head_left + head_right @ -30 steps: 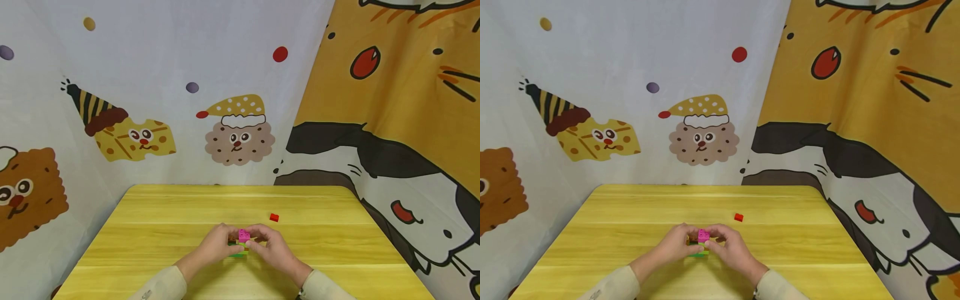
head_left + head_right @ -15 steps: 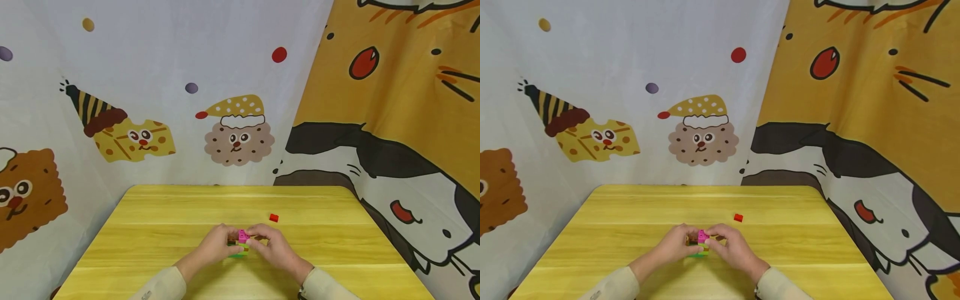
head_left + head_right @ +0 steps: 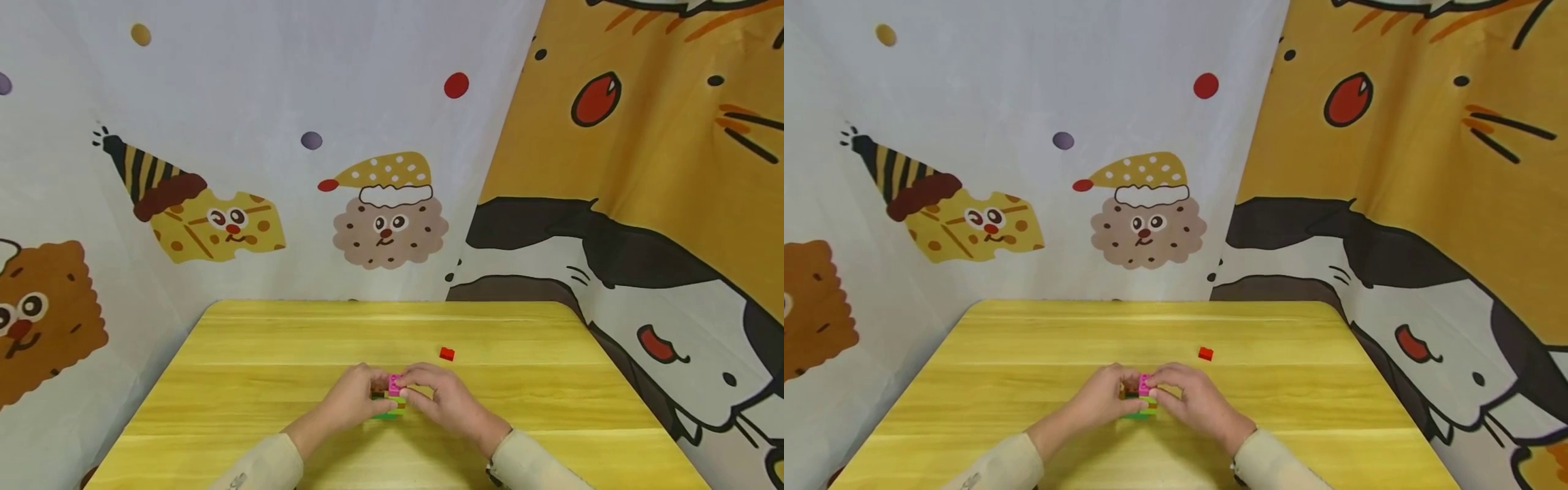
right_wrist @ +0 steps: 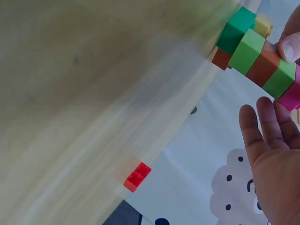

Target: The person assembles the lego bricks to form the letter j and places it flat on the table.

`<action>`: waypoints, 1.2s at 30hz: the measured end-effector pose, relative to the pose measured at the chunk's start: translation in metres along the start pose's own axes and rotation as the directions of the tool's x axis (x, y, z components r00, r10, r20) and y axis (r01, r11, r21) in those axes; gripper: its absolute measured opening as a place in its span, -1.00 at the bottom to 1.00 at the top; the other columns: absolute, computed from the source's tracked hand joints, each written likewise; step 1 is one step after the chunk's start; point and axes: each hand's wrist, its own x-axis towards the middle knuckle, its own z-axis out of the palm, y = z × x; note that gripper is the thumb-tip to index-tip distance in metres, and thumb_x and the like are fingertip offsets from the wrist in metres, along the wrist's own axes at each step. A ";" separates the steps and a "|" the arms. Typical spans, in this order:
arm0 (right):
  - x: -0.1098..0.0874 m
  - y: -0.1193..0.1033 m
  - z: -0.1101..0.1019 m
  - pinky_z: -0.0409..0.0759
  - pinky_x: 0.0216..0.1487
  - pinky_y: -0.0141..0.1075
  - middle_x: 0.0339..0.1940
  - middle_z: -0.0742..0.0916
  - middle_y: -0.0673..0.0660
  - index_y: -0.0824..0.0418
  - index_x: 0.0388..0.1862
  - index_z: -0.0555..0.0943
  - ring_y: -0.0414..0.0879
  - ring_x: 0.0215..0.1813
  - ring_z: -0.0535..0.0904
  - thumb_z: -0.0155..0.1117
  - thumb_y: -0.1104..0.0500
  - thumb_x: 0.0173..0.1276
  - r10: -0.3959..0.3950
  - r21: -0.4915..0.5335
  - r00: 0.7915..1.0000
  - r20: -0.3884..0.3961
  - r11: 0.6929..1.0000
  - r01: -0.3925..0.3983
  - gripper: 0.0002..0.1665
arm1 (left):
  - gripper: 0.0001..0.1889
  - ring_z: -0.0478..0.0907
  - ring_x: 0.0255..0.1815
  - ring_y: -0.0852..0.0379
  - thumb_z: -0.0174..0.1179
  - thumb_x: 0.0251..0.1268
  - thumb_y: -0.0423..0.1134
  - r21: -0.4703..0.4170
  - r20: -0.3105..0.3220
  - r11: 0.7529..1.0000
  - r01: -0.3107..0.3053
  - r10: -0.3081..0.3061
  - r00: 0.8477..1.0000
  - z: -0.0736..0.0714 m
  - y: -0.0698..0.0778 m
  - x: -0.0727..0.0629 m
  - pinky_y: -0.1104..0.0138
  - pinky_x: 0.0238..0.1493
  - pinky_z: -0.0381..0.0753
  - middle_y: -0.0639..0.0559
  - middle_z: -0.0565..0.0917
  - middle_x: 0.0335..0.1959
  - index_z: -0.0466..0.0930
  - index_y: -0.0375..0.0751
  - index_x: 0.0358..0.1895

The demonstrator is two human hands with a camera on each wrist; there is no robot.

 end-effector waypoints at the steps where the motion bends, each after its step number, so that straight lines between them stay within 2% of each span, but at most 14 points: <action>1: 0.001 0.000 0.000 0.58 0.01 -0.41 -0.06 0.64 -0.15 -0.07 -0.05 0.58 -0.32 -0.01 0.55 0.25 0.14 0.22 -0.010 -0.014 1.000 0.003 1.000 0.010 -0.71 | -0.78 0.49 -0.21 0.13 0.31 0.01 0.02 -0.002 -0.002 1.000 0.000 0.000 1.000 0.000 0.000 0.000 0.49 -0.31 0.48 0.24 0.67 -0.30 0.58 0.22 -0.22; 5: 0.002 0.000 0.002 0.57 0.03 -0.40 -0.04 0.65 -0.14 -0.07 -0.02 0.56 -0.31 0.01 0.55 0.23 0.14 0.25 -0.021 -0.031 1.000 0.018 0.999 0.022 -0.69 | -0.78 0.48 -0.23 0.12 0.32 0.01 0.02 -0.012 -0.010 1.000 -0.003 0.003 1.000 -0.001 -0.001 -0.001 0.49 -0.34 0.47 0.21 0.68 -0.31 0.59 0.20 -0.23; 11: 0.001 -0.002 0.002 0.57 0.05 -0.36 -0.02 0.63 -0.19 -0.11 0.02 0.54 -0.33 0.04 0.53 0.19 0.11 0.28 0.037 -0.013 0.999 0.039 0.999 -0.037 -0.68 | -0.77 0.47 -0.25 0.13 0.31 0.01 0.02 -0.009 -0.017 1.000 -0.001 0.001 1.000 -0.002 -0.001 -0.002 0.51 -0.37 0.47 0.20 0.67 -0.31 0.59 0.18 -0.22; 14: 0.000 -0.002 0.003 0.57 0.04 -0.35 -0.03 0.63 -0.19 -0.11 0.01 0.55 -0.32 0.03 0.54 0.20 0.12 0.27 0.042 -0.010 0.999 0.023 0.999 -0.042 -0.68 | -0.74 0.47 -0.27 0.14 0.31 -0.01 0.06 0.028 -0.028 1.000 -0.013 0.014 1.000 -0.003 0.000 -0.003 0.50 -0.37 0.46 0.22 0.67 -0.32 0.60 0.18 -0.21; 17: -0.001 -0.002 0.004 0.59 0.01 -0.34 -0.03 0.64 -0.17 -0.10 0.01 0.55 -0.30 0.02 0.55 0.21 0.13 0.26 0.040 -0.019 0.999 -0.004 0.999 -0.040 -0.67 | -0.61 0.47 -0.24 0.16 0.32 -0.08 0.14 0.086 -0.046 0.996 -0.006 0.010 0.999 -0.006 0.002 -0.005 0.47 -0.33 0.48 0.20 0.64 -0.27 0.60 0.16 -0.13; 21: -0.002 -0.002 0.006 0.63 -0.08 -0.34 -0.01 0.63 -0.18 -0.12 0.09 0.49 -0.32 -0.01 0.57 0.19 0.10 0.28 0.100 -0.006 0.995 -0.012 0.995 -0.100 -0.62 | -0.46 0.47 -0.16 0.15 0.36 -0.17 0.15 0.143 -0.066 0.990 0.014 -0.005 0.998 -0.013 0.000 -0.013 0.35 -0.20 0.53 0.14 0.61 -0.18 0.57 0.09 -0.02; 25: -0.003 -0.003 0.004 0.64 -0.15 -0.33 0.00 0.64 -0.17 -0.20 0.23 0.34 -0.27 -0.05 0.60 0.17 0.00 0.28 0.226 0.023 0.974 0.029 0.974 -0.226 -0.47 | -0.43 0.46 -0.11 0.16 0.38 -0.19 0.12 0.205 -0.065 0.979 0.009 0.005 0.998 -0.018 -0.009 -0.021 0.24 -0.07 0.55 0.18 0.63 -0.13 0.56 0.02 -0.01; 29: -0.005 0.000 0.004 0.62 -0.08 -0.27 0.01 0.63 -0.18 -0.25 0.30 0.21 -0.22 -0.06 0.60 0.14 -0.13 0.27 0.324 0.026 0.943 0.077 0.945 -0.326 -0.38 | -0.44 0.44 -0.19 0.23 0.39 -0.21 0.11 0.258 -0.050 0.966 -0.002 0.015 0.999 -0.021 -0.016 -0.027 0.30 -0.10 0.55 0.19 0.64 -0.16 0.58 -0.01 -0.05; 33: -0.004 0.003 0.003 0.59 -0.08 -0.31 0.01 0.61 -0.16 -0.23 0.31 0.18 -0.24 -0.08 0.57 0.03 -0.15 0.33 0.362 0.081 0.924 0.121 0.924 -0.373 -0.42 | -0.47 0.41 -0.22 0.29 0.39 -0.19 0.09 0.293 -0.035 0.956 -0.014 0.026 0.999 -0.017 -0.021 -0.030 0.35 -0.16 0.54 0.22 0.64 -0.19 0.59 0.01 -0.05; 36: -0.002 0.009 0.001 0.56 -0.09 -0.35 0.03 0.59 -0.13 -0.22 0.31 0.20 -0.21 -0.05 0.55 -0.07 -0.05 0.43 0.384 0.154 0.908 0.166 0.900 -0.409 -0.52 | -0.48 0.43 -0.17 0.29 0.38 -0.17 0.09 0.318 -0.035 0.948 -0.008 0.020 0.999 -0.013 -0.024 -0.030 0.32 -0.10 0.55 0.24 0.63 -0.17 0.58 0.04 -0.04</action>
